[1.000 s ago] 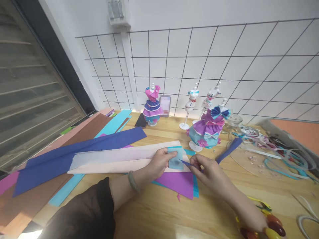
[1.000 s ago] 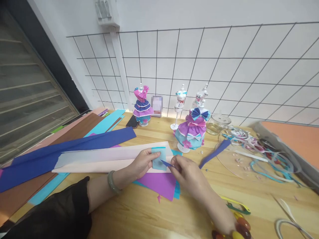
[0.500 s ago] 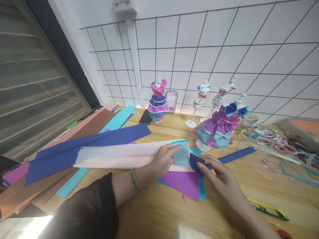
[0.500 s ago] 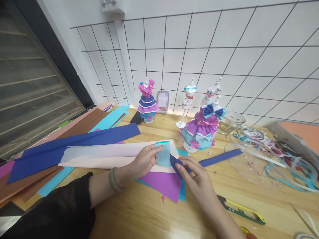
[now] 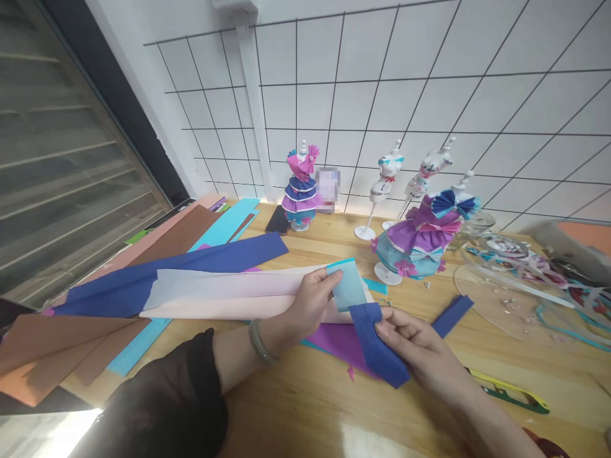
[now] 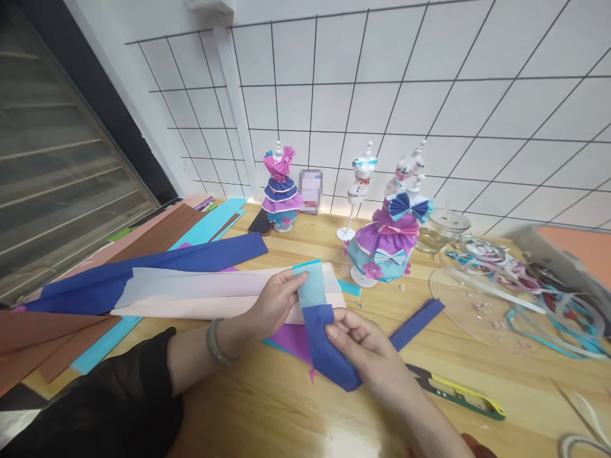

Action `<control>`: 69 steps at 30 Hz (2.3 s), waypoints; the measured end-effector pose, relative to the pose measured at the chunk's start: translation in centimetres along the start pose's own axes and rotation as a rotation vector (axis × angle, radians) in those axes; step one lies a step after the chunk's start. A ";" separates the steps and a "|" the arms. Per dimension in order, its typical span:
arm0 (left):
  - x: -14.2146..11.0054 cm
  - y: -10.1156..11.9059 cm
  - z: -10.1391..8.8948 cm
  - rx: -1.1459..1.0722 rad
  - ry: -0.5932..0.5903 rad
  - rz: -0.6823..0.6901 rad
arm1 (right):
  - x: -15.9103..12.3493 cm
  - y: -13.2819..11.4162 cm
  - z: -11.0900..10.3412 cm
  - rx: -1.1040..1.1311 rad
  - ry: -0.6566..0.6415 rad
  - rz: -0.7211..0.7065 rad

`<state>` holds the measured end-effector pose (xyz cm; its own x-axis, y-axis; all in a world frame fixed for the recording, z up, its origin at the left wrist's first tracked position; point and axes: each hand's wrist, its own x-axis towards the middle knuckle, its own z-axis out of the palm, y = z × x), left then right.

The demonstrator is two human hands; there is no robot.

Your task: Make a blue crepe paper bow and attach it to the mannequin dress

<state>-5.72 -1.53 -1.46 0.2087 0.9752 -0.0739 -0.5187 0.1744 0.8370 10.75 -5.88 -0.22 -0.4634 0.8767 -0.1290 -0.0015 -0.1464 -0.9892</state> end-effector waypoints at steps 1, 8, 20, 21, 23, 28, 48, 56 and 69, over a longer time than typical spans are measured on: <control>-0.1 -0.1 0.1 0.007 -0.005 -0.019 | 0.0 0.0 0.1 -0.008 -0.021 -0.011; -0.3 -1.3 0.3 0.087 0.015 -0.026 | -0.8 -0.5 0.9 -0.177 0.076 -0.098; -0.9 -1.1 1.0 0.030 -0.100 -0.074 | -1.0 -1.1 1.4 -0.182 0.028 -0.090; -1.2 -1.0 1.2 -0.005 -0.117 -0.092 | -0.7 -0.8 1.2 -0.165 0.077 -0.090; -1.6 -0.8 1.7 -0.047 -0.125 -0.084 | -0.2 -0.3 0.8 -0.145 0.166 -0.086; -2.0 -0.7 2.1 -0.105 -0.163 -0.094 | 0.4 0.0 0.4 -0.139 0.239 -0.057; -2.5 -1.0 2.5 -0.150 -0.129 -0.108 | 0.4 0.0 0.5 -0.082 0.326 -0.003; -2.7 -1.5 2.5 -0.066 -0.146 -0.084 | 0.4 0.0 0.6 -0.072 0.326 -0.003; -2.7 -1.2 2.7 -0.079 -0.114 -0.126 | 0.2 -0.2 0.6 -0.157 0.333 -0.014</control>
<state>-3.40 -4.72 -0.79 0.3664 0.9239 -0.1103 -0.5451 0.3092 0.7793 10.07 -5.94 -0.01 -0.1507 0.9830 -0.1052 0.1426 -0.0837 -0.9862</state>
